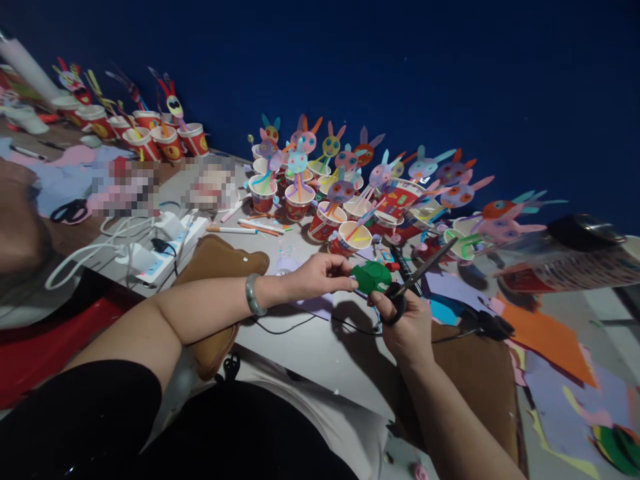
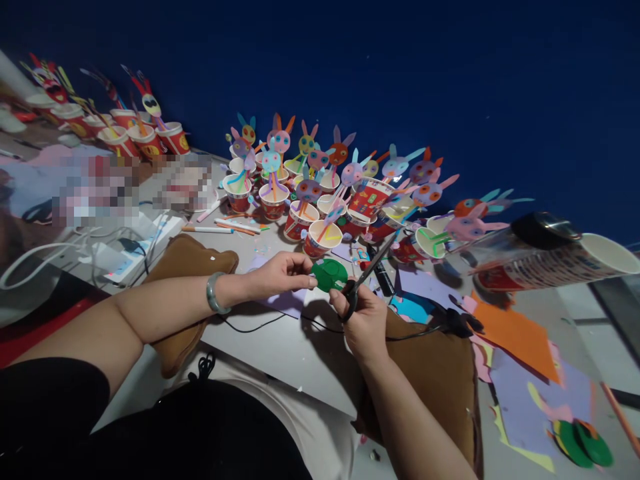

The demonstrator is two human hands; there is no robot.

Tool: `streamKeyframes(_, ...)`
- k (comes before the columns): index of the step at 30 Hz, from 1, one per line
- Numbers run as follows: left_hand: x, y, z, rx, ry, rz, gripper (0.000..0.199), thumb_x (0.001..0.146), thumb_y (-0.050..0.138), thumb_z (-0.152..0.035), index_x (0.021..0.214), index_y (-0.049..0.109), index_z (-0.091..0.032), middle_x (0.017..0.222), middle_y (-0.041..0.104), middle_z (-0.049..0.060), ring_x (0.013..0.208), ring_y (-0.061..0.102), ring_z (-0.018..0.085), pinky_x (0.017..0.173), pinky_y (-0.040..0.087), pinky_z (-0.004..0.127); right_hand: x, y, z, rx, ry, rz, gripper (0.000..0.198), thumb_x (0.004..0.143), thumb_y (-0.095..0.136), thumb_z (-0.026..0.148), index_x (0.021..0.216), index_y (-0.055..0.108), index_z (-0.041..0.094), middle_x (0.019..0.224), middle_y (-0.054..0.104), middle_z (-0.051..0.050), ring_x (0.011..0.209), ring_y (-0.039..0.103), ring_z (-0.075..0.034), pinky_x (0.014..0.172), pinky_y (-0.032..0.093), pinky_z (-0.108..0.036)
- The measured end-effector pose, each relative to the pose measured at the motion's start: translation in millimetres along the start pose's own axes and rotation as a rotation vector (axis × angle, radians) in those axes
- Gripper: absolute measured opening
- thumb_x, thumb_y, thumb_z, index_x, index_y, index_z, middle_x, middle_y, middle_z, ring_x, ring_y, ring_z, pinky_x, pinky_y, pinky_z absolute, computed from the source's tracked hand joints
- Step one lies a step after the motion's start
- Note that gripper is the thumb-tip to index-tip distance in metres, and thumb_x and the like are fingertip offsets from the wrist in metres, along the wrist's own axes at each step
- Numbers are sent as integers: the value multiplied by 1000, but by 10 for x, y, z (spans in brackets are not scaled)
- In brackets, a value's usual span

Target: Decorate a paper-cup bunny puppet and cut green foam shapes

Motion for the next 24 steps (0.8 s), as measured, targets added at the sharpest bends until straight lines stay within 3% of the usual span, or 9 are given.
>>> streamKeyframes(6,2,-10,-25,-24,-9,-17,46,65,80,-50,68,53,-14,63,47,-6,60,39,6,59,32,23,-2,11,11,-12,4,11,31,71,79,44,61,63,19,60,56,1,57,46,-12,53,39,-26)
streamKeyframes(13,8,-43,-26,-88,-7,-61,42,59,84,-41,73,57,-12,68,53,-5,63,46,6,63,37,24,-8,-17,36,-64,-16,-18,31,73,78,43,61,63,19,60,58,0,56,47,-13,53,41,-26)
streamKeyframes(24,-8,-101,-58,-3,38,-114,24,74,71,-35,74,60,-13,65,52,-4,60,42,6,59,35,23,0,-5,74,-78,-42,-13,34,73,78,47,60,62,20,58,56,1,55,47,-13,53,42,-27)
Point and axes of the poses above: each hand's wrist, its own x-axis towards the middle knuckle, its own y-axis out of the palm, z = x × y, the point moved 8 cm from there along x, towards the middle knuckle
